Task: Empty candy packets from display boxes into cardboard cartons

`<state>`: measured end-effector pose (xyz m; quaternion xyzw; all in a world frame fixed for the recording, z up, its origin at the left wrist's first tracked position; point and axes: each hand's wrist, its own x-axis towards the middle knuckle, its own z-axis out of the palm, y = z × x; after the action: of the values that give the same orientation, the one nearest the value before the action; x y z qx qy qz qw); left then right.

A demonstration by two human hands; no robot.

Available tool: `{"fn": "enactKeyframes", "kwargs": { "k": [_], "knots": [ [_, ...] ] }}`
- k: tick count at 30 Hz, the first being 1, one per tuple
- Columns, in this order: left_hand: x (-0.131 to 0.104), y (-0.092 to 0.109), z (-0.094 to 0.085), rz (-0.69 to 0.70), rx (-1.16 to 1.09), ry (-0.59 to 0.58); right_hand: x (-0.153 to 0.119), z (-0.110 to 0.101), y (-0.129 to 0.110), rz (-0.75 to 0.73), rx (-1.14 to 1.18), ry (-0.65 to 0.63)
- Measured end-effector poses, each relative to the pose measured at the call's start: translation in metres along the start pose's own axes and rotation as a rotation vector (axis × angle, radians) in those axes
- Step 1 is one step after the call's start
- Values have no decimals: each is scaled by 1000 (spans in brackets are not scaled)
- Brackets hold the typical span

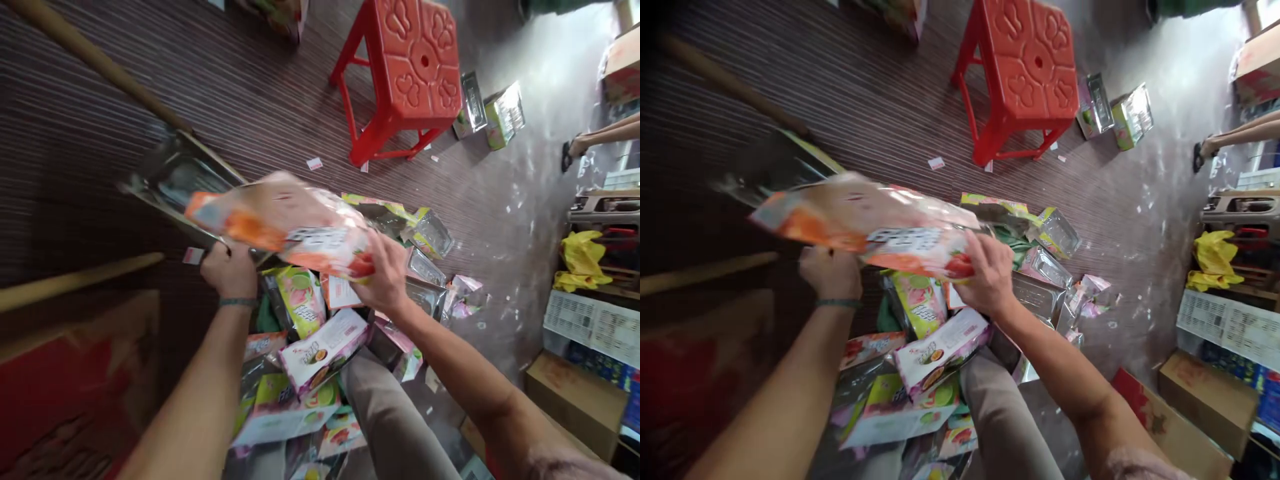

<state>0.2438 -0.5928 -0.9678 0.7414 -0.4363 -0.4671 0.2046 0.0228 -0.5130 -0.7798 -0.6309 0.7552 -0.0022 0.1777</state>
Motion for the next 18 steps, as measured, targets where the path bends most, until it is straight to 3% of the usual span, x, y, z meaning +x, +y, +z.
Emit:
{"fn": "enactKeyframes", "kwargs": {
  "k": [2, 5, 9, 12, 14, 16, 18],
  "knots": [
    [-55, 13, -45, 7, 97, 82, -55, -37, -6, 233, 264, 104],
    [-154, 30, -95, 268, 103, -112, -149, -87, -12, 640, 748, 122],
    [-264, 53, -115, 380, 179, -486, -262, -131, -21, 962, 930, 246],
    [-319, 73, -124, 366, 228, -762, -325, -154, -32, 1064, 893, 325],
    [-346, 84, -147, 346, 265, -855, -364, -171, -40, 1134, 855, 336],
    [-370, 90, -190, 341, 318, -876, -405, -192, -49, 1200, 775, 327],
    [-392, 86, -254, 364, 376, -863, -450, -214, -62, 1256, 657, 314]
  ]
}}
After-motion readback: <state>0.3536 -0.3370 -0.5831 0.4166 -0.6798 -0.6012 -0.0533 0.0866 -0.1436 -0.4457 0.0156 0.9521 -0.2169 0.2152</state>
